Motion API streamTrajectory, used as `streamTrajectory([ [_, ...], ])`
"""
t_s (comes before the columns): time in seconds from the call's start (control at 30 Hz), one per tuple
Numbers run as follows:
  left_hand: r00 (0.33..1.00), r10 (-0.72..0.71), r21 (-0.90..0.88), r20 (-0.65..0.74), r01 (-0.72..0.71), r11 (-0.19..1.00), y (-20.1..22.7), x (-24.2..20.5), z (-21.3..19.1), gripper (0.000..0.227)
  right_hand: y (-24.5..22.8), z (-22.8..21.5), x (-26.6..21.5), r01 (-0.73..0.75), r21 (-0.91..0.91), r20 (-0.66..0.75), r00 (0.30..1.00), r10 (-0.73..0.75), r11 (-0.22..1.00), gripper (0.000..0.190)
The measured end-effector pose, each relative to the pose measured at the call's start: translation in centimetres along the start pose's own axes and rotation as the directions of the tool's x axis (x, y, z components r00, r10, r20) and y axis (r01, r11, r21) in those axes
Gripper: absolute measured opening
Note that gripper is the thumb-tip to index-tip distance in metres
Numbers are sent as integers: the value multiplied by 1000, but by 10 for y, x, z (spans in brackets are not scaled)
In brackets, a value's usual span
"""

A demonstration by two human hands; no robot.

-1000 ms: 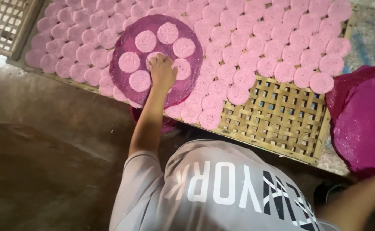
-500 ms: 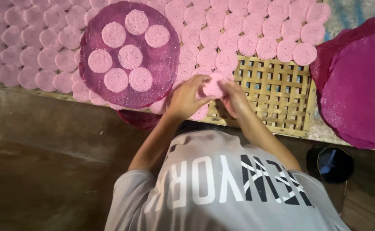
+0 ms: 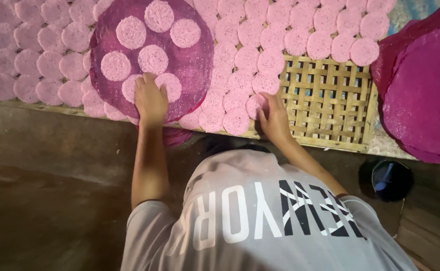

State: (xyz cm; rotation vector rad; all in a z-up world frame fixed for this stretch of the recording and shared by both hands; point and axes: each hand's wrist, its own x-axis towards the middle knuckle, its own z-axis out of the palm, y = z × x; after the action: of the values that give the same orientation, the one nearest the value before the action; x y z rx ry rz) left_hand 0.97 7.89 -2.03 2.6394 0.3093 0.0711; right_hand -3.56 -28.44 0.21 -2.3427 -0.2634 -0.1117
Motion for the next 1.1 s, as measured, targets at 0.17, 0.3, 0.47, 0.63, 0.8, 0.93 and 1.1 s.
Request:
streamTrajectory([
  [0.17,948,-76,-256,307,160,953,23,13,-30,25,-8,-5,2,148,-196,-154,972,-180,969,52],
  [0.3,862,102,-614,496,265,744,88,-31,-16,34,-3,5,-4,-408,517,336,905,260,753,26],
  [0.47,740,622,-638,254,-356,683,131,-52,13,38,10,-6,-13,-585,795,465,757,459,159,32],
  [0.63,943,331,-387,36,-292,874,87,28,17,31,13,-26,-34,-598,613,398,798,453,516,30],
  [0.8,873,398,264,-283,-328,907,49,110,41,60,2,-11,-49,-478,242,251,872,421,844,39],
  [0.93,976,212,104,-48,-206,973,24,139,57,51,-11,-8,-46,-243,68,23,970,242,968,40],
  [1.1,987,-123,-153,107,139,978,24,156,61,61,-26,-17,-37,18,-202,-166,985,-53,979,39],
])
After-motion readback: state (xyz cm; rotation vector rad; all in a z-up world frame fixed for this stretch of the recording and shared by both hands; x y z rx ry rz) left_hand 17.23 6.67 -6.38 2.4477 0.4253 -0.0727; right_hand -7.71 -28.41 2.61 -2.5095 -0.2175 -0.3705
